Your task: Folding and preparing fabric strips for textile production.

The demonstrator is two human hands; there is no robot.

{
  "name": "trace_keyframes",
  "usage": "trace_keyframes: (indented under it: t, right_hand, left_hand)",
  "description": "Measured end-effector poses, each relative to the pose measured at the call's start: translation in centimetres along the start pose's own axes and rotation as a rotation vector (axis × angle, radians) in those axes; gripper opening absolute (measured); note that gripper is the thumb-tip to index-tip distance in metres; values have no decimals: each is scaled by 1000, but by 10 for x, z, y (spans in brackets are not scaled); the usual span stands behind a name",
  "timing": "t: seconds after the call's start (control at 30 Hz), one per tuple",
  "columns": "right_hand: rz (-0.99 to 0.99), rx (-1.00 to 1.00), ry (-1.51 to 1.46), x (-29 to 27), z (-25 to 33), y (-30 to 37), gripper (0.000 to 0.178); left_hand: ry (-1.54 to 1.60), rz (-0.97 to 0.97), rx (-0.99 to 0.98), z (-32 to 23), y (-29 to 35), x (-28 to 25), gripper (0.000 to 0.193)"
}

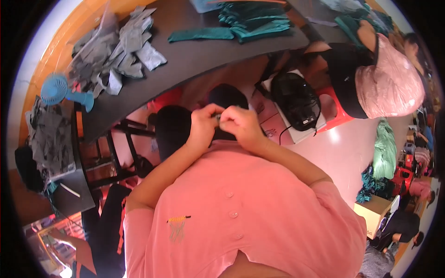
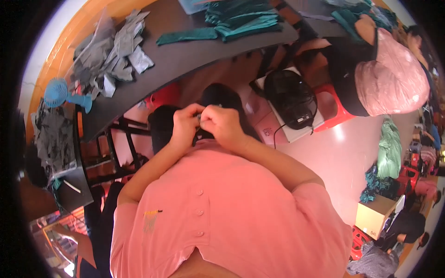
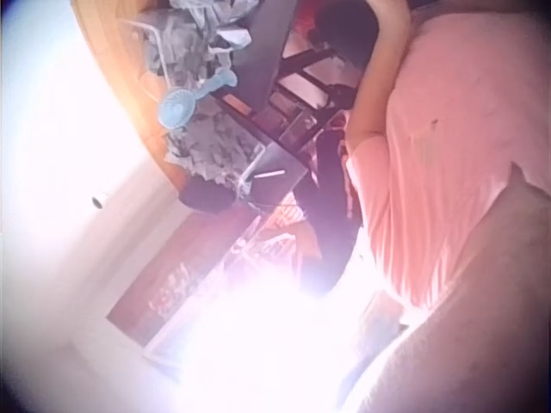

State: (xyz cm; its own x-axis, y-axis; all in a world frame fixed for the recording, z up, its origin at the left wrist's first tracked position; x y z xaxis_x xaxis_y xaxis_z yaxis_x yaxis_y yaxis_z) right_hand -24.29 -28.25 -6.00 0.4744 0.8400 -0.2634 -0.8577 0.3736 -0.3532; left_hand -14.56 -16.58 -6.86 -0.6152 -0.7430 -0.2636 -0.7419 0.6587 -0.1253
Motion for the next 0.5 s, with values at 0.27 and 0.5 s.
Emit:
trace_keyframes:
  t: [0.27,0.5]
  right_hand:
    - [-139,170,-215,-7,11,-7,15]
    - [-88,102,-172,-2,20,-14,13]
  left_hand:
    - [516,-194,-229,-30,-9,-16,19]
    - [586,-183,-148,-33,-2,-13,20]
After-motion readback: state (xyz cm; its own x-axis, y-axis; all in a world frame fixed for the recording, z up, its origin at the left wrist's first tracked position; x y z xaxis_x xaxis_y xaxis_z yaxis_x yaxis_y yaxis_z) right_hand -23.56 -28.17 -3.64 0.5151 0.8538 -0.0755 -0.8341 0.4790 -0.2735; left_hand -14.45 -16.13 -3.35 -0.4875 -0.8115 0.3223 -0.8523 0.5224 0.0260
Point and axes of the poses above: each hand's wrist, its own y-axis away from the middle knuckle, its own x-axis out of the palm, z = x × y, the point moved 1 cm from there along -y, towards the middle knuckle, and after that the axes turned 4 degrees about -z, right-handed, at the moved point
